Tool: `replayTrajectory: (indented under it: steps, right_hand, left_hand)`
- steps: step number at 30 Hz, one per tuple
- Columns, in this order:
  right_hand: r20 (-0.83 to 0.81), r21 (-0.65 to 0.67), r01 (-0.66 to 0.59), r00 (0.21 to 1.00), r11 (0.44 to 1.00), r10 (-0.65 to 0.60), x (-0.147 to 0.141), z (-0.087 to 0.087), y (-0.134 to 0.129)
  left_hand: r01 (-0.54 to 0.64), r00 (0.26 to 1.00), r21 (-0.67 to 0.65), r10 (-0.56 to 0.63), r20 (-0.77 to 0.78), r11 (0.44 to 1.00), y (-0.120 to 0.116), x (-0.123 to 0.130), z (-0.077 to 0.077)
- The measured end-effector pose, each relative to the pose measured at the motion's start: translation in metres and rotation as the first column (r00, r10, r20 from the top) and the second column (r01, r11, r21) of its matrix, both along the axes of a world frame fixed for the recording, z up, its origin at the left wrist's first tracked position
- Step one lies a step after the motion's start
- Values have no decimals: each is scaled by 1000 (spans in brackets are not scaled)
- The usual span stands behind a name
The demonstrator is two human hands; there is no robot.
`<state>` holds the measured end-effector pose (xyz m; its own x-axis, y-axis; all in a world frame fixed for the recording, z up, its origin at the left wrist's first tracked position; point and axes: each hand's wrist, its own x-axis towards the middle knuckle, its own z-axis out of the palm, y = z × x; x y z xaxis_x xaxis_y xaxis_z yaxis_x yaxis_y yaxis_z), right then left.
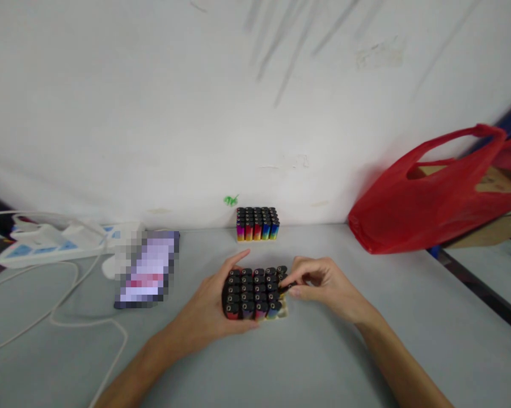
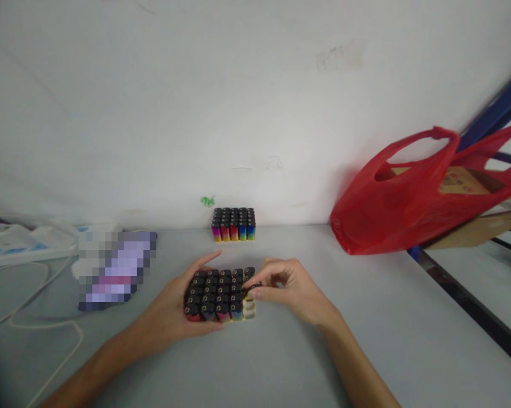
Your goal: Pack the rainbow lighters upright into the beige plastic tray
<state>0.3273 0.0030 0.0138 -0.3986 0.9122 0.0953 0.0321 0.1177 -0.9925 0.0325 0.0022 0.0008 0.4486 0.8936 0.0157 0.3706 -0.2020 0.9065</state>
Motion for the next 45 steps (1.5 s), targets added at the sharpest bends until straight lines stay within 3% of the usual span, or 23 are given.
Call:
replayTrajectory:
  steps: [16,20,23,27,32,39,45]
  right_hand:
    - [82,69,24,996,997,-30,-6,3,-3]
    - [61,83,93,993,992,-98,-8,3,-4]
    - [114,177,139,980,974,-161,-7,3,-6]
    - [187,219,74,975,973,-117,-12,1,-12]
    - [231,262,-17,972,965,-46,-27,-4,-17]
    - [294,423,-30,950,906,-106,-39,-11,-18]
    - [304,471,-35,945,882,-124,-45,-12,-19]
  left_hand:
    - [24,1000,55,-22,-21,998,0,-4,-3]
    - [41,998,37,-43,36,998,1,-4,-4]
    - [53,995,27,-55,80,998,2,-5,-4]
    - [83,987,18,-84,138,996,3,-6,-1]
    - [84,992,22,-86,87,996,3,-4,6]
    - [41,999,45,-40,-32,998,3,-2,6]
    - [28,999,43,-26,-35,999,3,-1,6]
